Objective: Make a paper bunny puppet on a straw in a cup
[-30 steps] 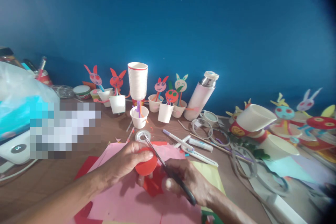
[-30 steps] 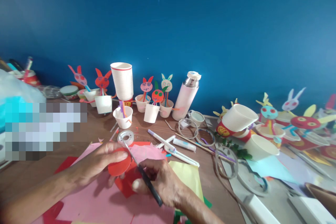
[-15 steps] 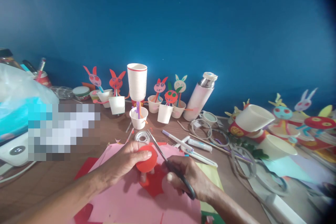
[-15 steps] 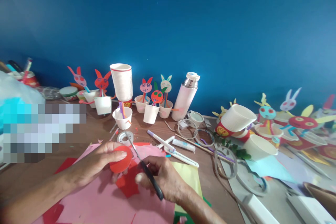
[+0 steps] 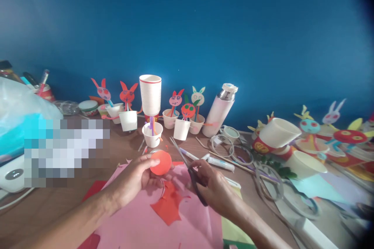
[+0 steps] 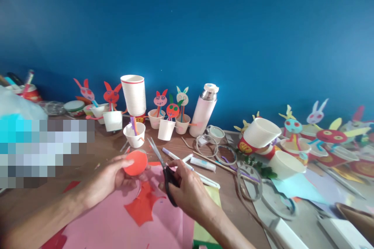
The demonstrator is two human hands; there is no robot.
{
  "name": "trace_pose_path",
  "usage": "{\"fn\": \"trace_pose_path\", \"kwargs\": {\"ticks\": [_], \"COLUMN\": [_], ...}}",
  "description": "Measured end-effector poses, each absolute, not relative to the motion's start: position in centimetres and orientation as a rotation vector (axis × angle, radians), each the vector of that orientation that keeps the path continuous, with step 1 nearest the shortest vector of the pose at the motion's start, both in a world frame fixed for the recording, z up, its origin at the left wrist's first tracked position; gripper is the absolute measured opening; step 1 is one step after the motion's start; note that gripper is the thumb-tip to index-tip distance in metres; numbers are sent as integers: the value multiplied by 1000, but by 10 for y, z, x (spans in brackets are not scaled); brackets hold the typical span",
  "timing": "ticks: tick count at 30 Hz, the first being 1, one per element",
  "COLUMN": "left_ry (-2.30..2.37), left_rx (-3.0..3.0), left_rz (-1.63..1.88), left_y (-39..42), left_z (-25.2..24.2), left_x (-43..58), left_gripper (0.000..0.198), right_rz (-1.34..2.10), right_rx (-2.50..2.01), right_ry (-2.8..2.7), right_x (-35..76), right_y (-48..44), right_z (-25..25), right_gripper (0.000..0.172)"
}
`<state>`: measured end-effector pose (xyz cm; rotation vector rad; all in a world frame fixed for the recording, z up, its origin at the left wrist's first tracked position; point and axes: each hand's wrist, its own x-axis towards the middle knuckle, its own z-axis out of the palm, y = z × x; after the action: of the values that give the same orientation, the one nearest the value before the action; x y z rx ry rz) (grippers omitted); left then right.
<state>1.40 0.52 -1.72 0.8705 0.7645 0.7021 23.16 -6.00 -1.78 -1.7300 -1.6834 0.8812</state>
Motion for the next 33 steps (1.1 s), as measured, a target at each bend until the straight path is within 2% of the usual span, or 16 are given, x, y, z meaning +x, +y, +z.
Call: {"fn": "trace_pose_path", "kwargs": {"ticks": [5,12,23,33], "left_ry": [681,657,586,581], "left_rx": [673,626,592,522], "left_rz": [720,777,804,783], "left_y": [13,15,17,15], "left_z": [-13,-12,-12,-8], "left_x": [15,13,11,11], "left_gripper": [35,27,34,39], "right_rz": [695,614,286,171], "right_rx": [-1773,-1824,-1942,-1993], "right_ry": [-1773,-1818,-2070,-2141], "right_x": [232,231,229,235], "right_y": [-59,-60,-64,-64], "right_z": [-16,-24,-22,-17], "right_gripper": [20,24,20,21]}}
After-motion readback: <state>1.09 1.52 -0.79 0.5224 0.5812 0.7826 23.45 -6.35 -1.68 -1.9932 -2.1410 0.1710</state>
